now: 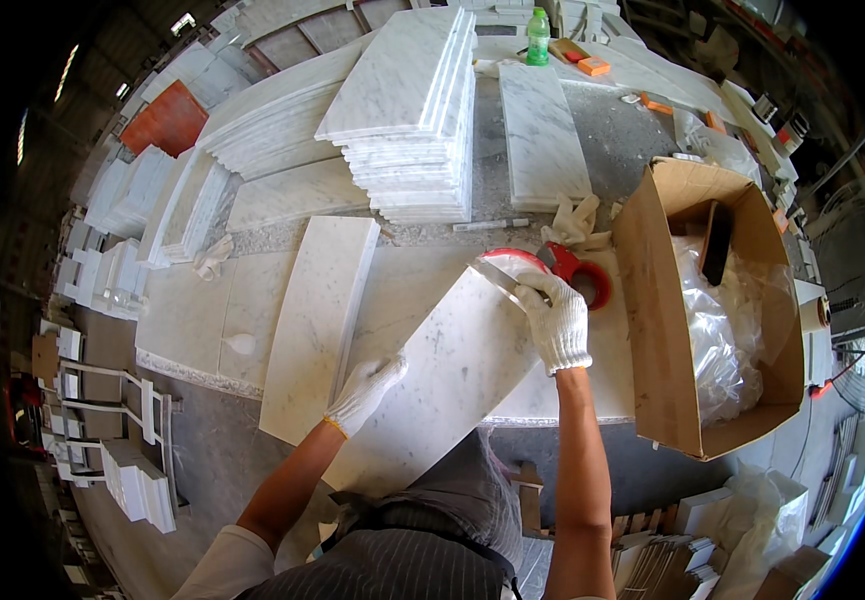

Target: The person uses a metal scraper and an orange sponge to clean and smooth the edges of white stone tiles on a workbench. They repeatedly scrape the tile edges and wipe them with the sponge, handling each tile individually.

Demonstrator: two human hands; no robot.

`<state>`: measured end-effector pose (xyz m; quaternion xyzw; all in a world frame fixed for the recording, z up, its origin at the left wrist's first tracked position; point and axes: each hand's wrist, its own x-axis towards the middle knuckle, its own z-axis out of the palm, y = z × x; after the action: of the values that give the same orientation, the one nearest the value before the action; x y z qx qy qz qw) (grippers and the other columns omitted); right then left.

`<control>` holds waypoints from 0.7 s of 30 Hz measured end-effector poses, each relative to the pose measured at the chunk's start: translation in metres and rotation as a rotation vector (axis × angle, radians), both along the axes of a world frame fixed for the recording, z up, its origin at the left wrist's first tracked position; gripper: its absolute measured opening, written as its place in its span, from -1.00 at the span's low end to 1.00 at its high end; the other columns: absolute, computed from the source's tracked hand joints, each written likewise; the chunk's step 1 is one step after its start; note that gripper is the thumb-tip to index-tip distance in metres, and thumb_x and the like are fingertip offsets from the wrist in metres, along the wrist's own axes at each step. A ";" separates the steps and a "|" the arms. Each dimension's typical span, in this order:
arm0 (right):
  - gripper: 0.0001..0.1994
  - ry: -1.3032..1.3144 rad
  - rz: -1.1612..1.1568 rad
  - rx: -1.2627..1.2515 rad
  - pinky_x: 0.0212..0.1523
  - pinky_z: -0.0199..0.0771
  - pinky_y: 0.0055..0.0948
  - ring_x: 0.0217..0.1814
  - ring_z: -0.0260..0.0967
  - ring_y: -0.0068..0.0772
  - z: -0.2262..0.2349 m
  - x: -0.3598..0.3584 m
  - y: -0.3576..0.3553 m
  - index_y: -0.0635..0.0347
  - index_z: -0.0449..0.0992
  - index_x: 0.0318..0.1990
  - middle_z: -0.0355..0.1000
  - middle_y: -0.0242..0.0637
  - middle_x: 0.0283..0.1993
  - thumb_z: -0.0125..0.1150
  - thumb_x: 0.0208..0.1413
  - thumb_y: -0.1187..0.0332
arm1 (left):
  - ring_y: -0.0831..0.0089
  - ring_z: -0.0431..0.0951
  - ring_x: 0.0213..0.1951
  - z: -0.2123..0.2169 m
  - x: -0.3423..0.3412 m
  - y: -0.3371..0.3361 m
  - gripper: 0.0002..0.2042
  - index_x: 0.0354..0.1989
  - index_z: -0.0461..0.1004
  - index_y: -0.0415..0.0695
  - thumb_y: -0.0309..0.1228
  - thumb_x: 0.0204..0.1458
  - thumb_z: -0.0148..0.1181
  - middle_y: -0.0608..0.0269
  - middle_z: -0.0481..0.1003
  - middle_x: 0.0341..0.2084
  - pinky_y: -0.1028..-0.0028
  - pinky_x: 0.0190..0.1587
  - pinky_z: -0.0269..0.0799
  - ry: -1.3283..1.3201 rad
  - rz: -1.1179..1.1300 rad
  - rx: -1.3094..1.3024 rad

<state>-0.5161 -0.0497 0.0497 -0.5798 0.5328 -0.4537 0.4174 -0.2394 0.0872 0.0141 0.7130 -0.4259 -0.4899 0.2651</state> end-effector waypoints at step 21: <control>-0.82 0.044 0.009 -0.066 -0.22 0.43 -0.54 -0.33 0.44 -0.52 0.012 -0.002 0.008 0.25 0.60 -0.19 0.56 -0.23 -0.30 0.25 0.02 0.45 | 0.61 0.22 -0.44 0.018 -0.007 -0.004 -0.54 -0.52 0.39 -0.20 0.02 0.14 0.08 0.41 0.27 -0.58 0.46 -0.36 0.19 -0.005 -0.013 0.054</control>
<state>-0.5186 -0.0412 0.0614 -0.6054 0.5239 -0.4563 0.3884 -0.2462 0.0833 0.0326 0.7183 -0.4180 -0.5010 0.2416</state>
